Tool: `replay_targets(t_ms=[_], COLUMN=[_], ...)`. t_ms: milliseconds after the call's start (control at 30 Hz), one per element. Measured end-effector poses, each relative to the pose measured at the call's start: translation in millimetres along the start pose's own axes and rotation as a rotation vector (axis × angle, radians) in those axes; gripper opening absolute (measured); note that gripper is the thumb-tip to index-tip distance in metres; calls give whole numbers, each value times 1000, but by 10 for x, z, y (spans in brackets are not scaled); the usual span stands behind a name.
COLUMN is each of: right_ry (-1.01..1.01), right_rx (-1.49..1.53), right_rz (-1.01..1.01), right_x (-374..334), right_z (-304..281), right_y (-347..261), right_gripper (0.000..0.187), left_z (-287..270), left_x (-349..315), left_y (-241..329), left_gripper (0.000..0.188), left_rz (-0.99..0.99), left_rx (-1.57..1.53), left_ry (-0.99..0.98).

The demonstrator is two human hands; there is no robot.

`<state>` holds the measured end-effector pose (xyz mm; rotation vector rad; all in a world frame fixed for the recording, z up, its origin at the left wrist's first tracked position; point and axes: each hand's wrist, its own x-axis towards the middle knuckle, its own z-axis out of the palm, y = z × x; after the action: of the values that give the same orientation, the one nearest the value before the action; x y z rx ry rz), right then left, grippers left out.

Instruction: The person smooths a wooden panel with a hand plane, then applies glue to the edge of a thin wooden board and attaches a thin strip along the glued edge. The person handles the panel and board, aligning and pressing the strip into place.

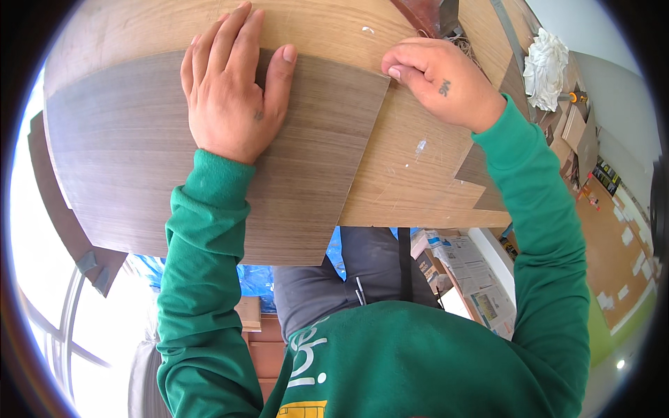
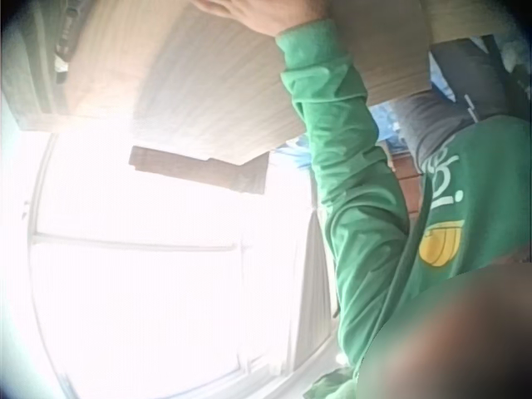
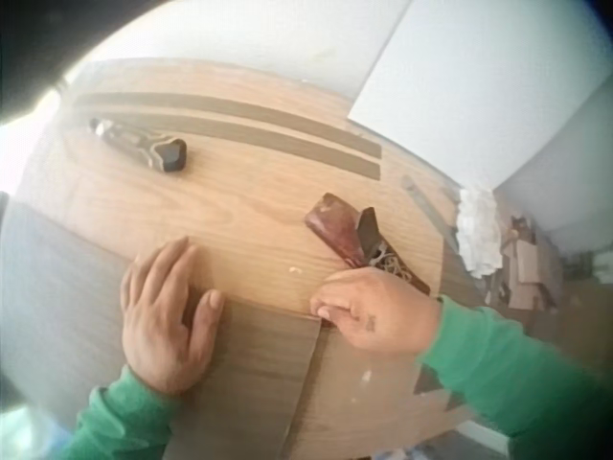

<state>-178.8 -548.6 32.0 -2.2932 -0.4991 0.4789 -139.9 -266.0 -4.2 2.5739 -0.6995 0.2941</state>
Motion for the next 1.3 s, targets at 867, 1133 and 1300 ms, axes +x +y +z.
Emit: replay_targets(t_ms=[867,1133,1300], right_ry=[83,813,912], right_rx=[578,-144,-169], right_rz=[635,208,280], right_x=[-118,-351,-336], right_z=[139,887,1062], right_y=[-184,-250,-162], right_gripper=[16,18,16], left_z=[15,-77,183], left_x=[-7,115,238], left_y=[-33,254,767], left_gripper=[43,22,13], left_rz=[-14,176,55], left_rx=[-43,-165,-362], left_ry=[-6,-118,-283])
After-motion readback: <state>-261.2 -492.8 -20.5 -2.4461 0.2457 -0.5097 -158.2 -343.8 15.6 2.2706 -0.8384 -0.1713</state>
